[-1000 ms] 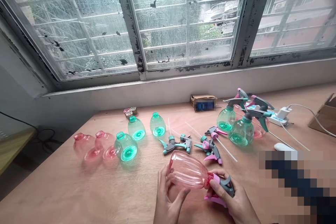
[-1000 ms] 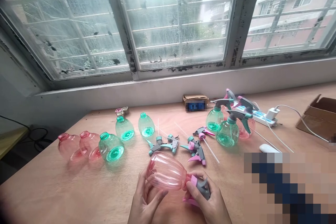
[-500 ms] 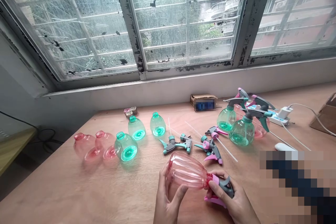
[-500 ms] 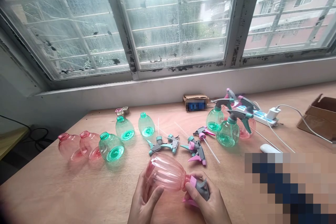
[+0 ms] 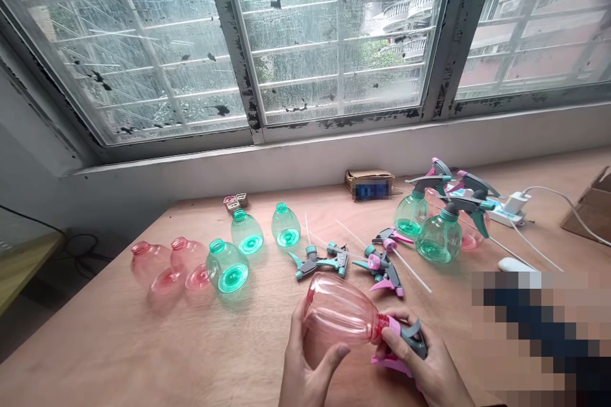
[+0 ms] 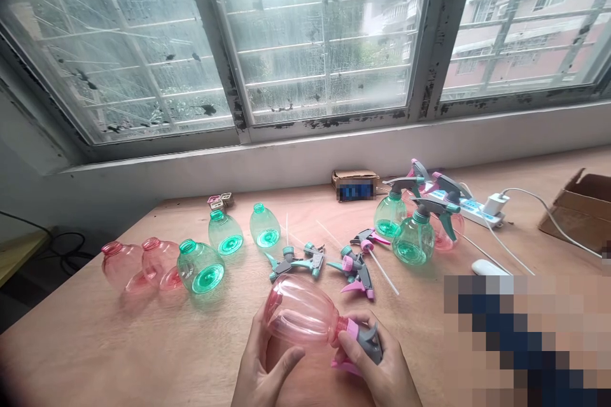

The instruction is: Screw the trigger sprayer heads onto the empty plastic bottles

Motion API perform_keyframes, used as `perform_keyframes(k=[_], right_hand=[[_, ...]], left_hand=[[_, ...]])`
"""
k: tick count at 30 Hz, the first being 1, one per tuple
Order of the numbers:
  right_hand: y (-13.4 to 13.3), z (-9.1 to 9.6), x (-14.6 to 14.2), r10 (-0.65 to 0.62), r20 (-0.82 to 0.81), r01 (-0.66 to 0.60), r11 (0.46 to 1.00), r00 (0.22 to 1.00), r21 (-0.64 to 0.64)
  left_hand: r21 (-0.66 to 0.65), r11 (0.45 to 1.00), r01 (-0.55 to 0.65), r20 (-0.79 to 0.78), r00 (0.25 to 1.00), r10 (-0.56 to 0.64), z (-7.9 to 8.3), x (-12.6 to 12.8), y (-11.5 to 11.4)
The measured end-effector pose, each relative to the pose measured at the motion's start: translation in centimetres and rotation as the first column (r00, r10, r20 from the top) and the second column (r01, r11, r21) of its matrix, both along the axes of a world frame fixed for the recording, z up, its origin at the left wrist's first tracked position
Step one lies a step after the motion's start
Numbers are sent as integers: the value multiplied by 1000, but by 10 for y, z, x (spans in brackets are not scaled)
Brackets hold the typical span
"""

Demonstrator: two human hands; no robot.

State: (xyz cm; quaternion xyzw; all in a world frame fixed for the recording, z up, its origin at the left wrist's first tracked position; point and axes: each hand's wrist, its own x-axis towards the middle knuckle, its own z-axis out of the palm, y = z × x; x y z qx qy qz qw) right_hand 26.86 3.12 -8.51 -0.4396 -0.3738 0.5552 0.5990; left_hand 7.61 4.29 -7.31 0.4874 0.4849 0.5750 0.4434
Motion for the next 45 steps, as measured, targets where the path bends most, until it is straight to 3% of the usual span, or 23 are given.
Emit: perform_keyframes(k=[7, 14, 24, 32, 38, 45], right_hand=[[-1, -3, 3, 94, 58, -92, 995, 994, -47], [0, 1, 1, 23, 33, -22, 1000, 999, -20], [-1, 2, 0, 16, 27, -15, 999, 999, -47], [-1, -3, 0, 13, 27, -11, 997, 1000, -70], [0, -2, 0, -4, 18, 4, 999, 1000, -49], [0, 0, 0, -6, 16, 7, 999, 1000, -39]], left_hand=[[-45, 998, 33, 103, 994, -28, -1, 0, -1], [-17, 1000, -4, -71, 997, 3, 0, -5, 3], [-11, 1000, 8, 0, 1000, -8, 2, 1, 0], [-27, 999, 36, 89, 995, -33, -9, -1, 3], [-46, 999, 14, 105, 994, -9, -6, 0, 2], [14, 999, 42, 116, 992, -44, -7, 2, 1]])
